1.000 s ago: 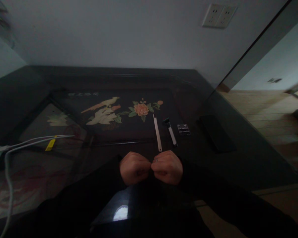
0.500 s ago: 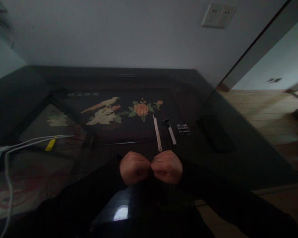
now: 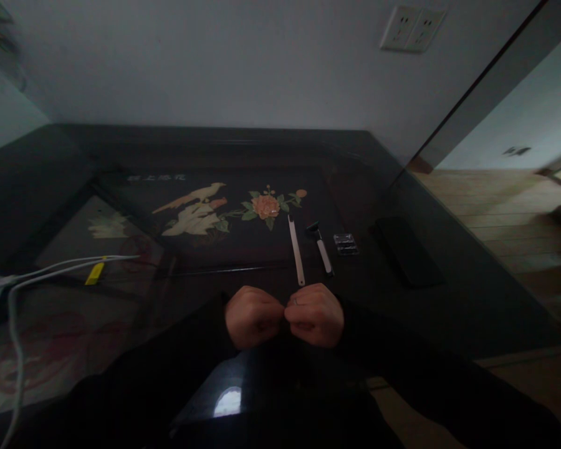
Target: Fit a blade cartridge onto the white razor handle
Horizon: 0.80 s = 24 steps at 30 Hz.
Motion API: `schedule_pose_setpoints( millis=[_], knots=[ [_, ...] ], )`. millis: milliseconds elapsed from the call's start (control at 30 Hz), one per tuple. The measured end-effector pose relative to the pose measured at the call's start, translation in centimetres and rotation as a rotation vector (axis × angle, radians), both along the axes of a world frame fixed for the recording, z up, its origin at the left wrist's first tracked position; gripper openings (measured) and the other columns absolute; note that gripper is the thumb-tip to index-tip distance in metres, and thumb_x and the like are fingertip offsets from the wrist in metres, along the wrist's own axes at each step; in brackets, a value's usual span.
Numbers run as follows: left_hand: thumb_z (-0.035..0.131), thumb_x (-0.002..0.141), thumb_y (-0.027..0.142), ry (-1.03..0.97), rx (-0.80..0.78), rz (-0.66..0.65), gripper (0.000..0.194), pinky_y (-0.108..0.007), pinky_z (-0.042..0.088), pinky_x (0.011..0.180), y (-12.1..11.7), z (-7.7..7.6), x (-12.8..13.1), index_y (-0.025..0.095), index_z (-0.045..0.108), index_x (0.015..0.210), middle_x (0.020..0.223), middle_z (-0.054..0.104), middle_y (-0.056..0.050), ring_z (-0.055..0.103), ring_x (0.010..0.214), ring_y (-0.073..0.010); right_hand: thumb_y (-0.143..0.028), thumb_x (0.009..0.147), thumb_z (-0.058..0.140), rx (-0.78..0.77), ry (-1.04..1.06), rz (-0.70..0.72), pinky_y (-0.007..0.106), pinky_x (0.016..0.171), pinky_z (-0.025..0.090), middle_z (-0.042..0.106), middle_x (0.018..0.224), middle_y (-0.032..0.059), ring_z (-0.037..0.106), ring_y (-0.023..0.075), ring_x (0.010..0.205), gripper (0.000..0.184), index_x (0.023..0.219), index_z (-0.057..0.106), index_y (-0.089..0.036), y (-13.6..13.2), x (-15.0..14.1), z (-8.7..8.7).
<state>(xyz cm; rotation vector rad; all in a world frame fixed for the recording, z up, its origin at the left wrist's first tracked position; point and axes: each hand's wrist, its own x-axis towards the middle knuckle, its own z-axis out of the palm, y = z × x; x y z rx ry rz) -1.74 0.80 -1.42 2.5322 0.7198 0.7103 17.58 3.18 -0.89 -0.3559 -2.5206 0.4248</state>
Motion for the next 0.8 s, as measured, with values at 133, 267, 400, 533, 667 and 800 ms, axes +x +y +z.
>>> schedule_pose_setpoints(
  millis=[133, 267, 400, 533, 667, 800],
  knots=[
    [0.043, 0.074, 0.01, -0.032, 0.004, 0.038, 0.023, -0.029, 0.025, 0.049, -0.13, -0.13, 0.19, 0.021, 0.034, 0.056, 0.051, 0.04, 0.004, 0.037, 0.048, -0.012, -0.009, 0.066, 0.045, 0.0, -0.016, -0.007, 0.028, 0.05, 0.019, 0.041, 0.05, -0.0038, 0.032, 0.0121, 0.048, 0.022, 0.056, 0.03, -0.021, 0.01, 0.03, -0.1],
    [0.042, 0.074, 0.009, -0.067, 0.01, 0.057, 0.024, -0.031, 0.023, 0.049, -0.19, -0.08, 0.34, 0.021, 0.032, 0.056, 0.05, 0.038, 0.004, 0.035, 0.046, -0.012, -0.009, 0.065, 0.047, -0.004, -0.028, -0.023, 0.028, 0.05, 0.019, 0.04, 0.05, -0.004, 0.032, 0.0121, 0.049, 0.021, 0.056, 0.032, -0.021, 0.0, 0.05, -0.3],
    [0.043, 0.073, 0.008, -0.072, -0.004, 0.048, 0.024, -0.03, 0.023, 0.049, -0.18, 0.06, 0.35, 0.021, 0.032, 0.056, 0.05, 0.037, 0.005, 0.035, 0.047, -0.0118, -0.009, 0.065, 0.046, -0.007, -0.031, -0.021, 0.029, 0.05, 0.018, 0.039, 0.05, -0.004, 0.032, 0.0122, 0.049, 0.022, 0.055, 0.031, -0.021, -0.01, 0.07, -0.31],
    [0.043, 0.073, 0.008, -0.072, 0.003, 0.062, 0.024, -0.03, 0.023, 0.049, -0.18, 0.06, 0.33, 0.021, 0.031, 0.056, 0.05, 0.037, 0.004, 0.034, 0.047, -0.0118, -0.009, 0.066, 0.047, -0.009, -0.047, -0.017, 0.028, 0.05, 0.018, 0.04, 0.05, -0.0039, 0.033, 0.0119, 0.049, 0.022, 0.055, 0.032, -0.021, 0.01, 0.1, -0.26],
    [0.043, 0.074, 0.009, -0.051, 0.002, 0.045, 0.024, -0.03, 0.024, 0.049, -0.12, 0.03, 0.28, 0.021, 0.031, 0.057, 0.05, 0.038, 0.004, 0.035, 0.047, -0.0117, -0.009, 0.067, 0.047, -0.001, -0.056, -0.022, 0.028, 0.051, 0.019, 0.042, 0.05, -0.0036, 0.035, 0.0117, 0.049, 0.022, 0.055, 0.032, -0.021, 0.02, 0.13, -0.27],
    [0.043, 0.074, 0.009, -0.052, 0.009, 0.031, 0.024, -0.029, 0.024, 0.049, -0.05, 0.09, 0.26, 0.021, 0.031, 0.057, 0.05, 0.039, 0.004, 0.036, 0.047, -0.0117, -0.01, 0.067, 0.048, 0.02, -0.112, -0.029, 0.028, 0.051, 0.019, 0.044, 0.05, -0.0031, 0.036, 0.0119, 0.049, 0.022, 0.054, 0.034, -0.021, 0.04, 0.13, -0.3]
  ],
)
